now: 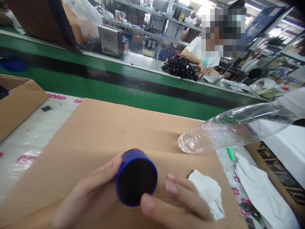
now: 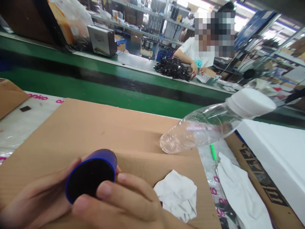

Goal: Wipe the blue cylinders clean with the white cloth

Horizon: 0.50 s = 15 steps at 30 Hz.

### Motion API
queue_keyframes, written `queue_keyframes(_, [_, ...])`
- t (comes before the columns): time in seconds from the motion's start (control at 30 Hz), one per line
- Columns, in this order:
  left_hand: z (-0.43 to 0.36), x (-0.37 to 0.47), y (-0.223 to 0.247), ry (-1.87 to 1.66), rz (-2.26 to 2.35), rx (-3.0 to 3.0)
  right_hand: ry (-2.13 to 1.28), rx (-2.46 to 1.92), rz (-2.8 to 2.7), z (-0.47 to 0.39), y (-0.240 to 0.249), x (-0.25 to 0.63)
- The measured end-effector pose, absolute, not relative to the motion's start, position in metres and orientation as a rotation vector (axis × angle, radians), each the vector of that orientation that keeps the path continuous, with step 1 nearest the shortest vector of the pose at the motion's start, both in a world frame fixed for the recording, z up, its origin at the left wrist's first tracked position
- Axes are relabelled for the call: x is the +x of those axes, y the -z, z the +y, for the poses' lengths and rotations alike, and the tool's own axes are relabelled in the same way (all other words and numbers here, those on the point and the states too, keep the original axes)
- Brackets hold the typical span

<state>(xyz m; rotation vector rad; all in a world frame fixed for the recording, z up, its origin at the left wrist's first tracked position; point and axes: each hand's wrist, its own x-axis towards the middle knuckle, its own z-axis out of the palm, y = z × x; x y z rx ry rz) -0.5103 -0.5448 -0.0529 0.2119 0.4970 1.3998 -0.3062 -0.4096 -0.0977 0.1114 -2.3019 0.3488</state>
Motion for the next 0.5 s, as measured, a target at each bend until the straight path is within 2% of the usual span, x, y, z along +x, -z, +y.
queue_keyframes(0.13, [-0.547,-0.509,0.057,-1.439,0.578,0.161,-0.682,-0.085,-2.297,-0.397,0.063,-0.303])
queue_keyframes(0.27, [-0.546,-0.503,0.049,-1.430,0.631,0.099,-0.797,-0.293,-2.046,-0.410,0.060,-0.330])
queue_keyframes(0.5, [-0.545,-0.507,0.054,-1.450,0.593,0.151,-1.035,-0.407,-2.367,-0.404,0.049,-0.355])
